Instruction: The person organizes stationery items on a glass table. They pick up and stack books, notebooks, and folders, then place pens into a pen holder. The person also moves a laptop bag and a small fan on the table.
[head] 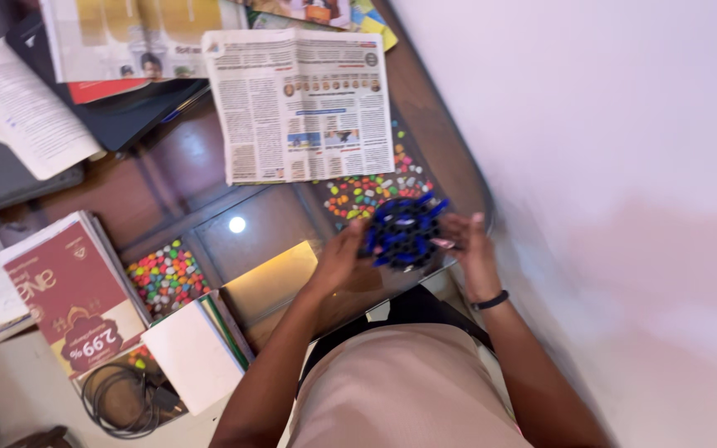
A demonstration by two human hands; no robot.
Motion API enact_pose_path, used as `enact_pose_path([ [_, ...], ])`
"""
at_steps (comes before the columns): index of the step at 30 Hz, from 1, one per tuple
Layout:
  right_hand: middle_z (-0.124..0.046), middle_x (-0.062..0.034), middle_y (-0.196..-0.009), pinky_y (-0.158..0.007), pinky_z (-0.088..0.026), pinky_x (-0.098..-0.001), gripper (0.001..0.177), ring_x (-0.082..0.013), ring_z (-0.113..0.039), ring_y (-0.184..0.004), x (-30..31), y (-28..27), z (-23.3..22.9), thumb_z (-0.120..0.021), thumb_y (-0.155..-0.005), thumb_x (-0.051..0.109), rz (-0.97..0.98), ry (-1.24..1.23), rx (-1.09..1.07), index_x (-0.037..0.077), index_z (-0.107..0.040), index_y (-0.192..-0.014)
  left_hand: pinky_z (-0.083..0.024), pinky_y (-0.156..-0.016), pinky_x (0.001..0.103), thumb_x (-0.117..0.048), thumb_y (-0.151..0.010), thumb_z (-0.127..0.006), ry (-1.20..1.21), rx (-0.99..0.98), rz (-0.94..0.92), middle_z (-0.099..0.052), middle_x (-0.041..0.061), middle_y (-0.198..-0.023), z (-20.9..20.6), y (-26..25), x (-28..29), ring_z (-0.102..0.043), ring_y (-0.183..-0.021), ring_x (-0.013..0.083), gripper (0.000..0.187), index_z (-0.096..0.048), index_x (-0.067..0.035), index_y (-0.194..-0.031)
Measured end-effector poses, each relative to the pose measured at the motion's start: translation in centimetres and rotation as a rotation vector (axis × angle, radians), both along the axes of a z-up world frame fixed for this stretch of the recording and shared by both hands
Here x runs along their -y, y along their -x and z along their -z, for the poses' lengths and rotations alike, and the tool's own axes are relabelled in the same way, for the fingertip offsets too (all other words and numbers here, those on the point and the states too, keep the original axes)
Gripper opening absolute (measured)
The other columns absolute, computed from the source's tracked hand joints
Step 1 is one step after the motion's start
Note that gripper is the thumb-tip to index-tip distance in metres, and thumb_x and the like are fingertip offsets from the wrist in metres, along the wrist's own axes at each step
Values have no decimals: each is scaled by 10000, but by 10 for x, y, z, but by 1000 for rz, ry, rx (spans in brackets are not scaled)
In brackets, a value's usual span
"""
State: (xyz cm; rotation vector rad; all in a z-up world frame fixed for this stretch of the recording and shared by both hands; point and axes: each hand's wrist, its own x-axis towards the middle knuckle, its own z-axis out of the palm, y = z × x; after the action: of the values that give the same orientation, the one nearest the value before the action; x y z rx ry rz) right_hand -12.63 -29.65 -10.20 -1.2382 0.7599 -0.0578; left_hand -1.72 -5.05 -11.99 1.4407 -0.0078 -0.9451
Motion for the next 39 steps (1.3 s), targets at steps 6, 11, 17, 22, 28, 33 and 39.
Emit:
enact_pose_path([
  [6, -640, -143, -1299, -991, -505, -383, 676, -220, -615, -1152, 60, 11, 13, -362, -1068, 587, 223, 139, 92, -2, -589, -1310, -524, -993, 368, -648, -1005, -332, -73, 154, 173, -662, 156, -1336, 4, -20, 93, -623, -1235, 235, 769, -537, -73, -1473],
  [11, -614, -134, -1303, -1000, -521, -345, 446, -182, -598, -1175, 44, 16, -37, -486, -1124, 381, 268, 604, 204, -8, -577, -1323, -501, -1010, 362, -616, -1026, -394, -153, 322, 177, -694, 166, -1265, -1, -31, 84, -653, -1190, 242, 696, -609, -75, -1406],
  [17, -630, -122, -1358, -1108, -500, -362, 160, -269, -637, -1234, -28, -12, -116, -618, -1064, 69, -41, 989, 503, 33, -599, -1219, -416, -1140, 460, -297, -948, -715, -721, 926, -185, -566, 193, -1432, 14, -93, 20, -518, -1295, 363, 370, -711, -144, -1285],
  [22, -533, -233, -1443, -1073, -465, -464, 385, -427, -544, -1306, -81, -100, -71, -634, -947, 68, -604, 1055, 393, -15, -607, -1322, -310, -1116, 601, -335, -835, -756, -932, 937, -83, -353, 221, -1564, 19, -123, 11, -295, -1432, 426, 447, -723, -238, -1270],
  [28, -403, -320, -1490, -1139, -340, -533, 562, -491, -404, -1369, -101, -166, 29, -700, -869, 139, -773, 1291, 203, -59, -532, -1367, -239, -1112, 627, -344, -829, -738, -1026, 832, 49, -289, 160, -1623, 30, -122, 17, -255, -1465, 379, 647, -567, -127, -1414],
  [33, -413, -312, -1508, -1154, -345, -522, 563, -486, -409, -1385, -87, -161, 61, -724, -852, 156, -817, 1263, 231, -29, -564, -1360, -248, -1112, 598, -310, -860, -708, -954, 878, 10, -340, 112, -1617, 36, -113, 16, -315, -1452, 303, 791, -401, 9, -1515],
  [39, -473, -260, -1519, -1186, -387, -497, 477, -442, -456, -1412, -76, -160, 69, -702, -913, 158, -711, 1044, 266, 6, -592, -1351, -272, -1130, 564, -293, -878, -715, -816, 927, -70, -372, 127, -1606, 27, -95, 7, -354, -1456, 313, 762, -403, 5, -1506],
])
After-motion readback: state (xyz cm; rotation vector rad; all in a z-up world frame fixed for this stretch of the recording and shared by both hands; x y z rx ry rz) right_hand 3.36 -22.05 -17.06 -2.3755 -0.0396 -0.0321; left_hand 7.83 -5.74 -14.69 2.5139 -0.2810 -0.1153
